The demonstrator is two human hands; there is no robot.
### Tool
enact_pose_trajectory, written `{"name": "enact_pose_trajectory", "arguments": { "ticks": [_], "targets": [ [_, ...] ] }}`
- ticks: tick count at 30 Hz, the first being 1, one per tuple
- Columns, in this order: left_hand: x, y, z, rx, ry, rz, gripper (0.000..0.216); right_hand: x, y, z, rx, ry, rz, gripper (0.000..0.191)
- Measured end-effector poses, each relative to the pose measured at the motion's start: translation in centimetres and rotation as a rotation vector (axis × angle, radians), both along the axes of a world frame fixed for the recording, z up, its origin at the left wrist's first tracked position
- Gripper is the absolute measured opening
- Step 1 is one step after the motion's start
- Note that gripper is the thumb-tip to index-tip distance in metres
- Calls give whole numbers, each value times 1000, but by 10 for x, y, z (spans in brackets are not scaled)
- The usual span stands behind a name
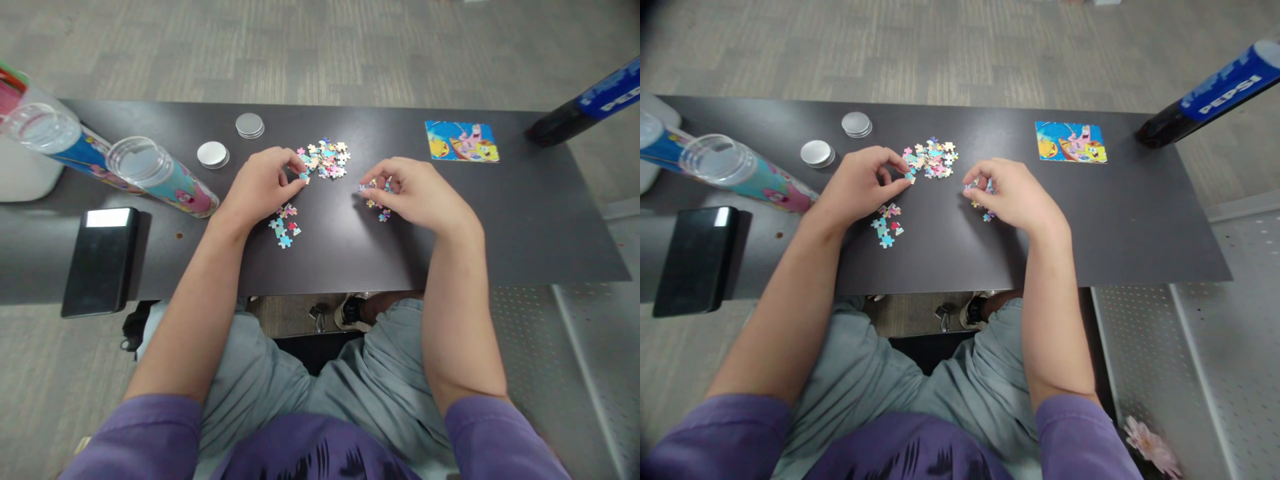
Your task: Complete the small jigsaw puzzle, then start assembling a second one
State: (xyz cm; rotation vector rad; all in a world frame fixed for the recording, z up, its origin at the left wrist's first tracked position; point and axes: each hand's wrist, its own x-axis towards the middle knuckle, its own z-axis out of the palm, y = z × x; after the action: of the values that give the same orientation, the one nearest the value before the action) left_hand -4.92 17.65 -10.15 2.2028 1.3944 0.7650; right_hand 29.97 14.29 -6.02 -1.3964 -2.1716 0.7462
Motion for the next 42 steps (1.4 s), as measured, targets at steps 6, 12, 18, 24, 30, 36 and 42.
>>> {"name": "enact_pose_trajectory", "arguments": {
  "ticks": [6,12,18,24,30,36,42],
  "targets": [
    [-2,3,-7,12,33,45,24,-12,0,-3,43,1,28,12],
    [2,1,-2,-22,44,55,16,-40,-8,4,-2,-85,84,12],
    [8,-5,5,-53,-34,81,12,-60,-9,-2,-48,-202,130,25],
    [8,-8,10,-83,-135,76,24,-72,-6,-8,-58,-192,128,38],
    [-4,-14,15,-54,-132,81,33,-82,-8,-5,-62,-226,127,57],
    [-23,-34,25,-79,-159,64,38,-86,-8,-5,-92,-287,125,68],
    [-39,-43,25,-230,-100,-13,60,-91,-3,-6,-64,-216,115,41]
  ]
}}
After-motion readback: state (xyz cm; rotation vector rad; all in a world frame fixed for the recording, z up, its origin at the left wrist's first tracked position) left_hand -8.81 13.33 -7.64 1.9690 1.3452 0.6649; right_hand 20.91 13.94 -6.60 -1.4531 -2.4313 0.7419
